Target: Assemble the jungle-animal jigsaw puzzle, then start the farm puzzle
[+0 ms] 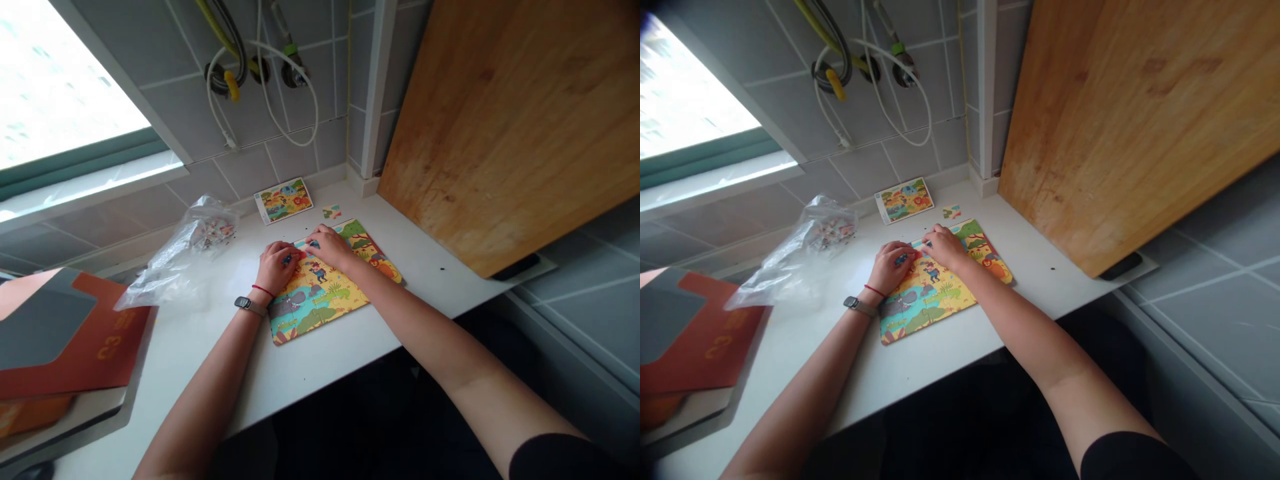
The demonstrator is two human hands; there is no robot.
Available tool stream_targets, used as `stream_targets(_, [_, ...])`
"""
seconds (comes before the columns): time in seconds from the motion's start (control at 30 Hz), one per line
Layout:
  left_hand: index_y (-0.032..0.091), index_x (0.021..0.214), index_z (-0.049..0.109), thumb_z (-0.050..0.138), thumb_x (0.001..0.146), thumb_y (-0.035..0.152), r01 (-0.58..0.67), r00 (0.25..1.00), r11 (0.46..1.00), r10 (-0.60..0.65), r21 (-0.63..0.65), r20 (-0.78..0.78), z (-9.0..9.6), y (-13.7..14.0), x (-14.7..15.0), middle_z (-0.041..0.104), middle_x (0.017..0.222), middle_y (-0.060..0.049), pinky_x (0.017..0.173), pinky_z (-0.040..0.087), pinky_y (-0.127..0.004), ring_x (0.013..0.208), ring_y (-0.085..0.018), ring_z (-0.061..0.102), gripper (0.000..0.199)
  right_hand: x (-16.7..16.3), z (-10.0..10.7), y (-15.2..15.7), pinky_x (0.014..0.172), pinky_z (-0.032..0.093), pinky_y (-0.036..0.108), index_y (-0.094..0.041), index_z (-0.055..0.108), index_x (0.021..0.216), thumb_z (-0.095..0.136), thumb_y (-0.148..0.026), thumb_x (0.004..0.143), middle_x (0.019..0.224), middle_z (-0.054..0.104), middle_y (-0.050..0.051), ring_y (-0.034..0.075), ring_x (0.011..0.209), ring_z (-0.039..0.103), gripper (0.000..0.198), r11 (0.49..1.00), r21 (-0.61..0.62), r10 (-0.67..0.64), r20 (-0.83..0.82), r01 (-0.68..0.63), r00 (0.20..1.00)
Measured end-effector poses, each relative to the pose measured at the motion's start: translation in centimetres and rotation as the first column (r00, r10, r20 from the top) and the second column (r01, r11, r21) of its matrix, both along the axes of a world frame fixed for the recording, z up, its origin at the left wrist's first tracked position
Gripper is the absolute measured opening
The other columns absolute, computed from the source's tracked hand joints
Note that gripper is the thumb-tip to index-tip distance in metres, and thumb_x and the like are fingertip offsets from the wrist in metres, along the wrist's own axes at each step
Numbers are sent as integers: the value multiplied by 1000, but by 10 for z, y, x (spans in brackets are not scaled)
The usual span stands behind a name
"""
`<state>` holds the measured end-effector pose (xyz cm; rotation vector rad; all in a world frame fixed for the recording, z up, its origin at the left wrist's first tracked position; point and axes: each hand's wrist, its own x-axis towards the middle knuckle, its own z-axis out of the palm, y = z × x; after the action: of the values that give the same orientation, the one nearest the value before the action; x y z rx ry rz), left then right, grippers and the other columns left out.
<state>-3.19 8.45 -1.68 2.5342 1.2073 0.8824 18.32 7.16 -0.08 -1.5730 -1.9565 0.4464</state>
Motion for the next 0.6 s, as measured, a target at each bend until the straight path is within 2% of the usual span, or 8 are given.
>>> stream_targets(0.2, [25,105,79,58,100,34,19,999,998,-17,64,-37,1,0,2,73,119,-11,104,52,-49,114,-30,65,23,-2,2,-3,103,48,35,-20,84,101,71,-25,98,117,67,12,25,116,60,14,999,23,23,97,-26,995])
stream_targets(0.33, [25,112,74,55,102,30,35,997,990,-25,140,-74,13,-8,8,73,120,-11,106,50,-51,122,-32,62,23,-3,4,-7,99,49,35,-21,84,98,67,-26,100,117,67,12,26,113,59,18,999,38,18,100,-22,995])
stream_targets(0.4, [25,111,73,53,103,27,146,980,970,-115,194,-163,23,-16,14,75,116,-11,102,50,-51,120,-32,64,21,-3,4,-8,96,50,34,-21,84,97,65,-25,101,117,67,12,25,112,59,19,999,35,14,96,-18,995])
stream_targets(0.43, [24,110,72,51,104,24,237,956,949,-189,210,-225,29,-20,19,76,110,-11,97,52,-48,112,-30,67,22,-3,3,-8,95,50,33,-21,83,97,65,-25,101,117,67,12,25,112,59,19,999,30,16,95,-19,995])
stream_targets(0.5, [23,106,71,47,106,24,378,898,905,-308,195,-313,38,-27,27,75,97,-10,84,54,-42,92,-25,69,25,-3,2,-6,92,50,33,-21,83,97,65,-26,101,117,67,11,25,112,59,18,1000,23,19,90,-21,996])
stream_targets(0.6, [24,103,71,43,106,25,522,810,840,-435,146,-394,49,-31,38,73,98,-10,80,54,-41,86,-23,68,28,-2,0,-4,89,50,31,-23,82,97,67,-26,100,117,68,11,25,111,60,16,1000,6,-2,71,2,997])
